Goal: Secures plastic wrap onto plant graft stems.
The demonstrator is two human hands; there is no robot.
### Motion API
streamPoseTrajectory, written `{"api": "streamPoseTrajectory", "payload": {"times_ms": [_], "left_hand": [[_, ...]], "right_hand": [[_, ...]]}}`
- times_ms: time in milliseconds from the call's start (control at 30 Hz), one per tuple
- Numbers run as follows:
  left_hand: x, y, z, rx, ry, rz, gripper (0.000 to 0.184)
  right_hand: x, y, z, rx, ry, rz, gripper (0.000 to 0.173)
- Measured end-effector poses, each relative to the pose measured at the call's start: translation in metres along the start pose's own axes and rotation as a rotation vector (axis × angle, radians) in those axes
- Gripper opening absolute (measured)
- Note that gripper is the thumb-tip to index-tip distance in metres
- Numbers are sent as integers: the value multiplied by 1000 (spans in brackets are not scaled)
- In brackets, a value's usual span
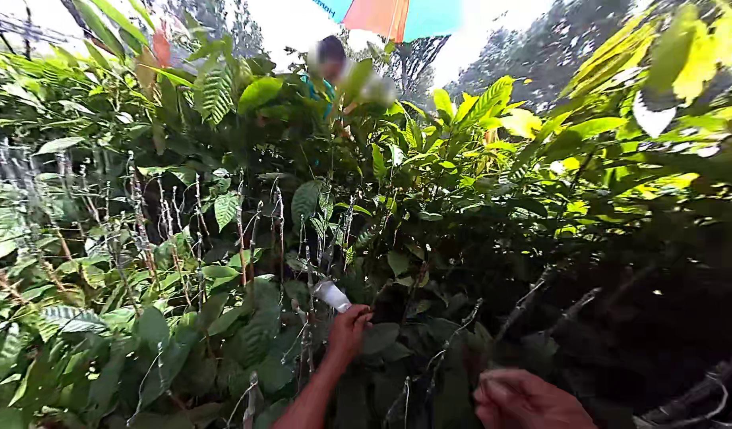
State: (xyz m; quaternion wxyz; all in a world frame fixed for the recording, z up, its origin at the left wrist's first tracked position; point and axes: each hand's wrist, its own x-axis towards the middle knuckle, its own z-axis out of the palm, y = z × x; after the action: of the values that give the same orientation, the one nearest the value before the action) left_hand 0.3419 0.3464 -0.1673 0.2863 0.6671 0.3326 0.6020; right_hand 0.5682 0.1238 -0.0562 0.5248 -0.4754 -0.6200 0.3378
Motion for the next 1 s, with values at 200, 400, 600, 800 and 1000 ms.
{"api": "streamPoseTrajectory", "payload": {"times_ms": [200,400,600,800,1000], "left_hand": [[-3,2,-6,-107,-133,-80,22],[2,0,-11,-472,-229,-286,31],[7,-3,-5,-492,-166,-280,17],[9,0,-1,-53,-106,-82,25],[13,7,-2,-170,-307,-200,22]], "right_hand": [[147,22,56,-515,-238,192,26],[190,46,79,-751,-480,-33,24],[193,45,76,-830,-547,-103,23],[177,40,89,-746,-361,258,25],[84,-9,137,-1184,-796,-91,33]]}}
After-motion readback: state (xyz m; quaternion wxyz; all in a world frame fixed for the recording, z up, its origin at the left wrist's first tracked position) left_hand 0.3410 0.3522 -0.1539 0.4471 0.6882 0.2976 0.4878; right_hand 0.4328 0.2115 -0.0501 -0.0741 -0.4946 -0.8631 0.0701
